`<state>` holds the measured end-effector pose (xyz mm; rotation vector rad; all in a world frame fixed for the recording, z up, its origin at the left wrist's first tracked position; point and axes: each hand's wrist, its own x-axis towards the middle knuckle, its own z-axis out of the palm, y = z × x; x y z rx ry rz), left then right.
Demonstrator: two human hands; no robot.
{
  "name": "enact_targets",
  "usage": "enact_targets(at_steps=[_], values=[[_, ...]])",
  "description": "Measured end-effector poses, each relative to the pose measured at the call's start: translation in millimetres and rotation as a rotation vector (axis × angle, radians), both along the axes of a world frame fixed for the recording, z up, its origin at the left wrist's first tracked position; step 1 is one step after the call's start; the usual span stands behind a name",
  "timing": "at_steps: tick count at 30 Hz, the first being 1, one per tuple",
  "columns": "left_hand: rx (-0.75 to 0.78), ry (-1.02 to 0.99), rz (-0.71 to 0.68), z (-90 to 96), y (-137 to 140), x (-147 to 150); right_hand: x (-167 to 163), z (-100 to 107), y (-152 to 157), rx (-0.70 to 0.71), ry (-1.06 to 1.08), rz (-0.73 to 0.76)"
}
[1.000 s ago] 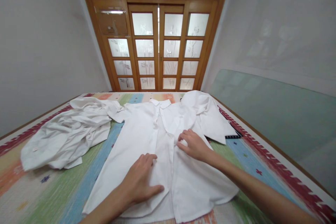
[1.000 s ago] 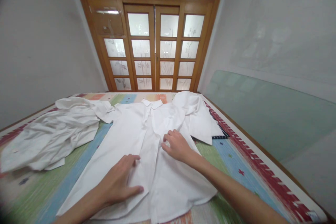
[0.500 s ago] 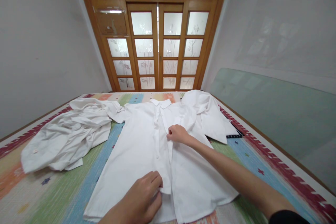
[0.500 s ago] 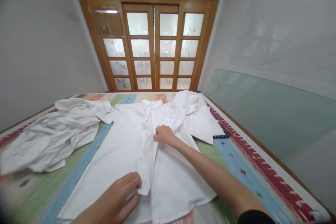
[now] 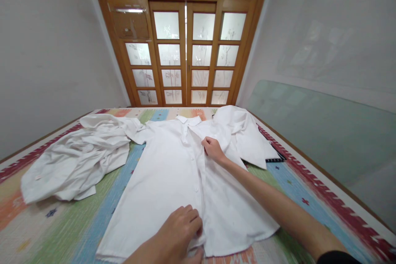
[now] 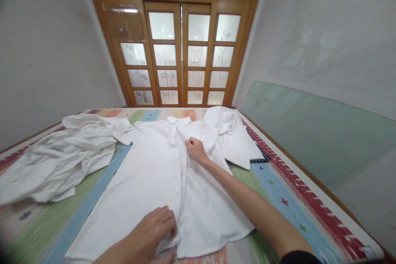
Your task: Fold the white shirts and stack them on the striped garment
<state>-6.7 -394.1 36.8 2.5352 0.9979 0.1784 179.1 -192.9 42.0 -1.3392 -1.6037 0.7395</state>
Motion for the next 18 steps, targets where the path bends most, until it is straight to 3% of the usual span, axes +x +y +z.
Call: enact_targets(at_steps=[2, 6, 12, 15, 18], values=[[0.000, 0.035, -0.002, 0.0, 1, 5, -2, 0, 1, 0.007, 0.017, 0.008], [0.013, 0.100, -0.131, 0.6, 1, 7, -9, 3, 8, 0.029, 0.002, 0.034], [0.019, 0.076, -0.201, -2.5, -1, 3, -20, 4, 19, 0.007, -0.065, 0.076], [-0.071, -0.013, -0.064, -4.2, -4, 4, -23, 1, 17, -0.111, -0.140, 0.211], [-0.214, -0.165, 0.215, -3.4, -3, 9, -23, -3, 12, -0.230, -0.200, 0.351]])
